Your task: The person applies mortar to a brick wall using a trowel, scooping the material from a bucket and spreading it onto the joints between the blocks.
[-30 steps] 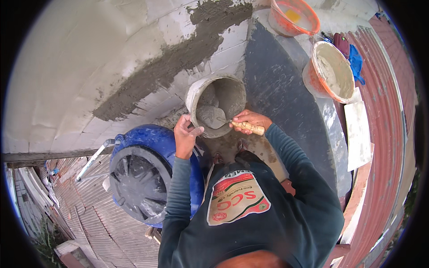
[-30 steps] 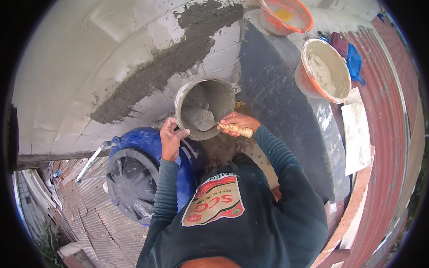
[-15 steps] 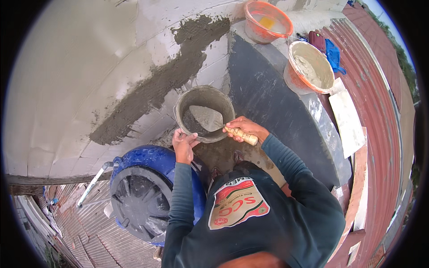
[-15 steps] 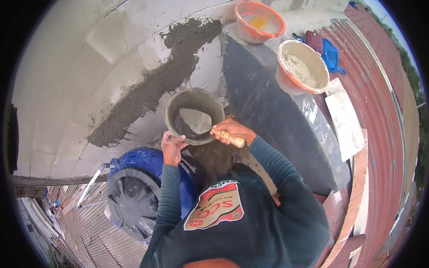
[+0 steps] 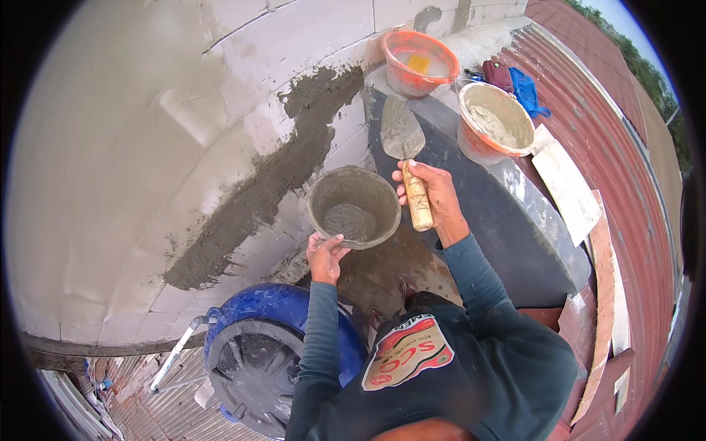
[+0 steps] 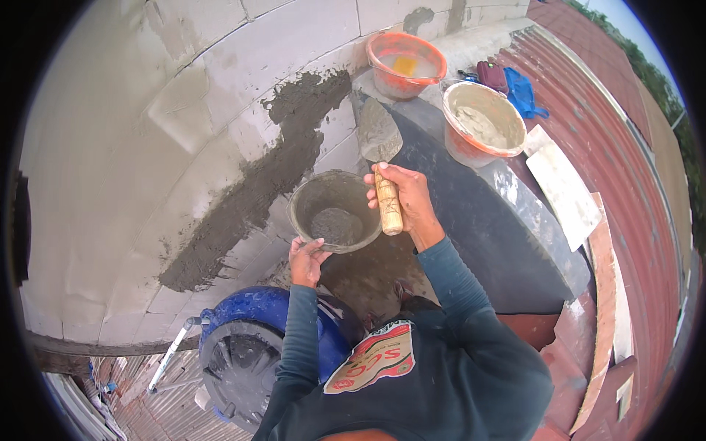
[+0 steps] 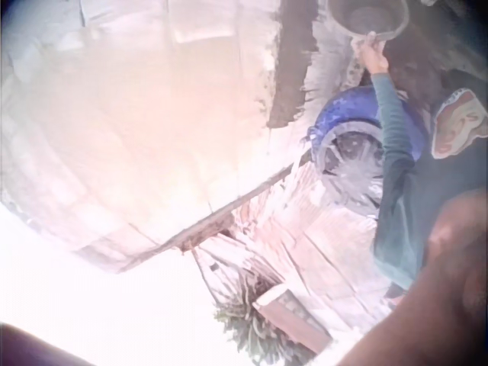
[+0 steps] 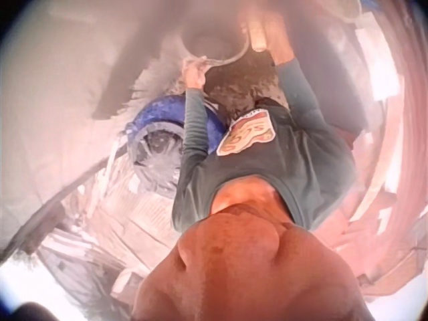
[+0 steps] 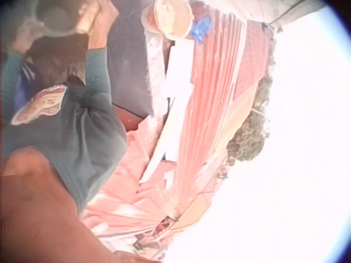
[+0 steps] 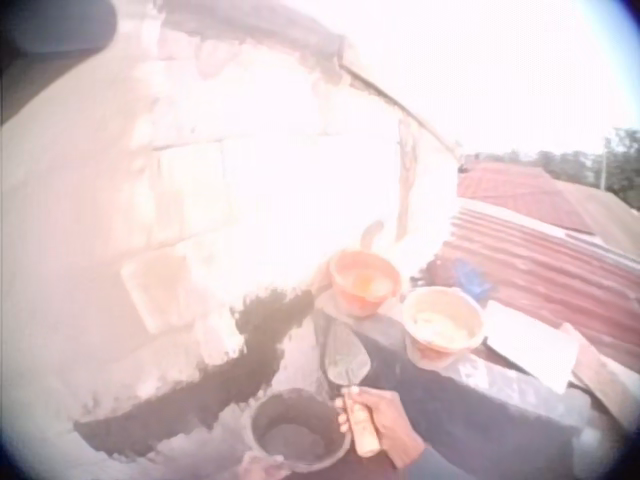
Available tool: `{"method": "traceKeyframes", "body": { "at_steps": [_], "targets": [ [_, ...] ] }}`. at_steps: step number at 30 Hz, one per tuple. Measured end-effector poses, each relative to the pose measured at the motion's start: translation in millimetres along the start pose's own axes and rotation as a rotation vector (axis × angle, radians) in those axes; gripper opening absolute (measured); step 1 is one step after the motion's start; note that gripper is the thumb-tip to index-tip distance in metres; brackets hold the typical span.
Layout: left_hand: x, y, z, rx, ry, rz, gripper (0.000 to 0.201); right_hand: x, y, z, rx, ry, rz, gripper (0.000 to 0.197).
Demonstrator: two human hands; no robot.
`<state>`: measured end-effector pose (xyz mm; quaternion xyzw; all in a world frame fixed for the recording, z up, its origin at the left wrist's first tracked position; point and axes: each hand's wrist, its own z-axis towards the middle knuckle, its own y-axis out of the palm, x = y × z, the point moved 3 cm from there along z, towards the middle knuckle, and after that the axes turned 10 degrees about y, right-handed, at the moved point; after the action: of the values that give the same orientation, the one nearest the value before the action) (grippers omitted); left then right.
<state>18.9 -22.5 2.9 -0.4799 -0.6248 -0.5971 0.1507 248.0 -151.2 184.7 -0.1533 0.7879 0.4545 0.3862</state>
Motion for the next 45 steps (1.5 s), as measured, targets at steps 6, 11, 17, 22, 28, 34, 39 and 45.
{"method": "traceKeyframes", "body": {
  "at_steps": [6,11,17,22,28,34,39,45],
  "targets": [
    [5,-18,-34,0.058,0.001,-0.018,0.034,17,64,125,0.314,-0.379,-0.031,0.019],
    [15,-29,-25,0.15,-0.008,0.008,0.034,35,189,200,0.62,-0.584,-0.469,0.025],
    [40,-40,40,0.182,0.076,0.064,0.036,61,199,76,0.098,-0.65,-0.542,0.029],
    [59,-8,56,0.152,0.14,0.07,0.039,61,82,45,-0.091,-0.662,-0.981,0.037],
    [52,6,41,0.131,0.156,0.141,0.038,68,-12,36,-0.147,-0.512,-1.272,0.04],
    [28,-1,19,0.121,0.066,0.154,0.036,91,-51,45,-0.142,-0.234,-1.48,0.035],
    [11,-12,2,0.093,0.009,0.097,0.04,79,-52,51,-0.333,0.035,-1.547,0.039],
    [-8,-29,-36,0.113,-0.042,-0.032,0.049,-31,-19,106,-0.161,-0.289,-1.445,0.053]
  ]
}}
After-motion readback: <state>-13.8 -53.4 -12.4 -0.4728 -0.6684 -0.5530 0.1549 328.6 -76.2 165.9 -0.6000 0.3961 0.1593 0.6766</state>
